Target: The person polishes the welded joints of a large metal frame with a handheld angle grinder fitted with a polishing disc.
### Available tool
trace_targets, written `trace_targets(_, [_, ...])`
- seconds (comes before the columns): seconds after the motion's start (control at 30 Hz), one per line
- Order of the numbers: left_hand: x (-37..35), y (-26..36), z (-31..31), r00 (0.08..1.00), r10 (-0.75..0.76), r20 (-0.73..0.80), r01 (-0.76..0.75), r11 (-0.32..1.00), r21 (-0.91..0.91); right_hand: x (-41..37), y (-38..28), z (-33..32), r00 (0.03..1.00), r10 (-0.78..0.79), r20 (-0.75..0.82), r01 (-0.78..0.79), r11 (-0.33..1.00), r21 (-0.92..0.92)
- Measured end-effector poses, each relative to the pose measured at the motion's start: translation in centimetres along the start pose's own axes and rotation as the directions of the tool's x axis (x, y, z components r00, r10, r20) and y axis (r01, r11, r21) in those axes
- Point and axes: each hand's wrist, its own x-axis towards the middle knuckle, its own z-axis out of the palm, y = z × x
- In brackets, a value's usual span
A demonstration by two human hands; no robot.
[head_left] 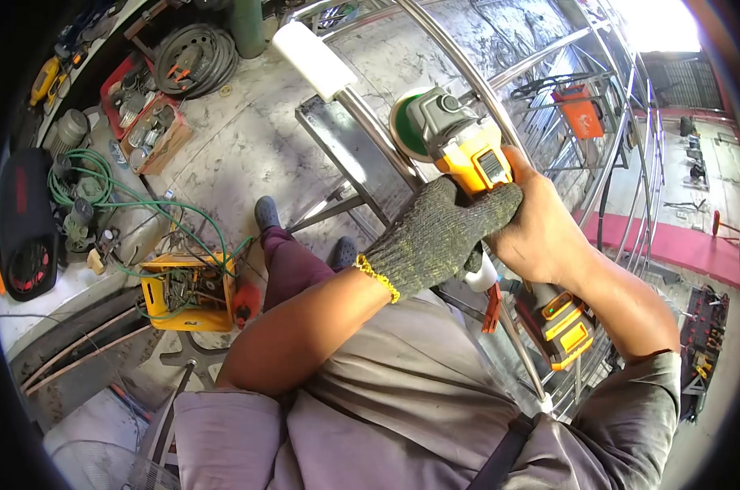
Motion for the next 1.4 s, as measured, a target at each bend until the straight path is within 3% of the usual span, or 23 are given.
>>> trace_targets(0.03, [0.6,-1.1,-0.1,1.0,-0.006,0.014,0.005,0.996,0.088,-0.5,0.2,-0.1,1.0,0.012,0.012,-0.012,1.0,-0.004])
trace_targets(0.1, [1.1,-2.7,0.4,0.947,0.31,0.083,-0.32,0.934,0.158,-1.3,0.2,-0.5,0.999,0.045,0.03,-0.046,0.999,0.014])
trace_targets(0.17, [0.4,-2.0,1.4,0.997,0.021,0.076,-0.022,1.0,0.001,-1.7,0.3,-0.9,0.997,0.064,0.032,-0.064,0.998,0.001])
trace_targets(0.27, [0.5,-1.5,1.9,0.99,-0.033,0.139,0.05,0.991,-0.122,-2.2,0.4,-1.9,0.996,0.067,0.063,-0.063,0.996,-0.066])
trace_targets(0.33, [1.2,-3.3,2.7,0.982,0.132,0.136,-0.105,0.977,-0.186,-2.4,-0.2,-2.7,0.991,0.102,0.083,-0.093,0.99,-0.108])
trace_targets(0.4, [1.5,-3.7,2.9,0.977,0.169,0.133,-0.144,0.972,-0.184,-2.6,0.0,-2.7,0.995,0.08,0.066,-0.073,0.993,-0.094])
trace_targets(0.5, [0.7,-2.1,2.5,0.991,0.007,0.131,0.009,0.993,-0.121,-2.4,0.3,-2.5,0.995,0.067,0.078,-0.061,0.995,-0.077])
trace_targets(0.57, [0.8,-3.3,2.5,0.986,0.144,0.086,-0.132,0.983,-0.129,-2.0,0.9,-2.1,0.994,0.042,0.099,-0.036,0.997,-0.062])
trace_targets(0.63, [0.8,-3.0,2.1,0.994,0.096,0.059,-0.09,0.991,-0.099,-1.6,1.1,-1.8,0.994,0.03,0.105,-0.026,0.999,-0.042])
trace_targets(0.73, [1.5,-3.7,2.1,0.968,0.25,0.019,-0.243,0.956,-0.162,-1.0,0.7,-1.9,0.992,0.036,0.124,-0.029,0.998,-0.061])
trace_targets(0.83, [0.9,-0.7,0.3,0.997,-0.054,0.061,0.054,0.998,0.01,0.3,0.7,-1.5,0.995,-0.02,0.093,0.026,0.998,-0.063])
trace_targets(0.9, [1.0,0.3,-1.2,0.985,-0.115,0.13,0.12,0.992,-0.028,0.9,0.5,-1.3,0.996,-0.01,0.084,0.016,0.998,-0.068])
trace_targets(1.0, [1.6,-2.4,-2.0,0.97,0.164,0.181,-0.228,0.877,0.423,1.1,0.3,-1.2,0.996,0.018,0.088,-0.012,0.997,-0.074])
trace_targets(1.03, [2.4,-4.2,-1.9,0.863,0.444,0.243,-0.501,0.681,0.535,1.1,0.3,-1.3,0.995,0.026,0.095,-0.019,0.997,-0.073])
trace_targets(1.13, [1.6,-5.7,0.3,0.875,0.476,0.093,-0.485,0.857,0.177,-0.6,0.3,-2.0,0.99,0.048,0.135,-0.039,0.997,-0.066])
trace_targets(1.17, [1.2,-5.0,1.1,0.962,0.262,0.078,-0.252,0.96,-0.119,-1.1,0.3,-2.2,0.986,0.07,0.149,-0.061,0.996,-0.069])
trace_targets(1.2, [1.1,-4.6,1.8,0.98,0.182,0.083,-0.156,0.956,-0.247,-1.5,0.5,-2.4,0.985,0.077,0.155,-0.068,0.996,-0.062])
trace_targets(1.3, [0.7,-3.4,3.4,0.99,0.101,0.102,-0.07,0.96,-0.272,-2.5,0.6,-3.0,0.984,0.074,0.162,-0.073,0.997,-0.016])
trace_targets(1.37, [-0.1,-2.0,3.3,0.992,0.008,0.126,0.018,0.98,-0.2,-2.5,-1.3,-4.2,0.939,0.266,0.218,-0.262,0.964,-0.049])
trace_targets(1.4, [-0.4,-1.3,3.3,0.99,-0.039,0.138,0.061,0.985,-0.163,-2.5,-1.7,-4.3,0.927,0.288,0.239,-0.29,0.957,-0.028])
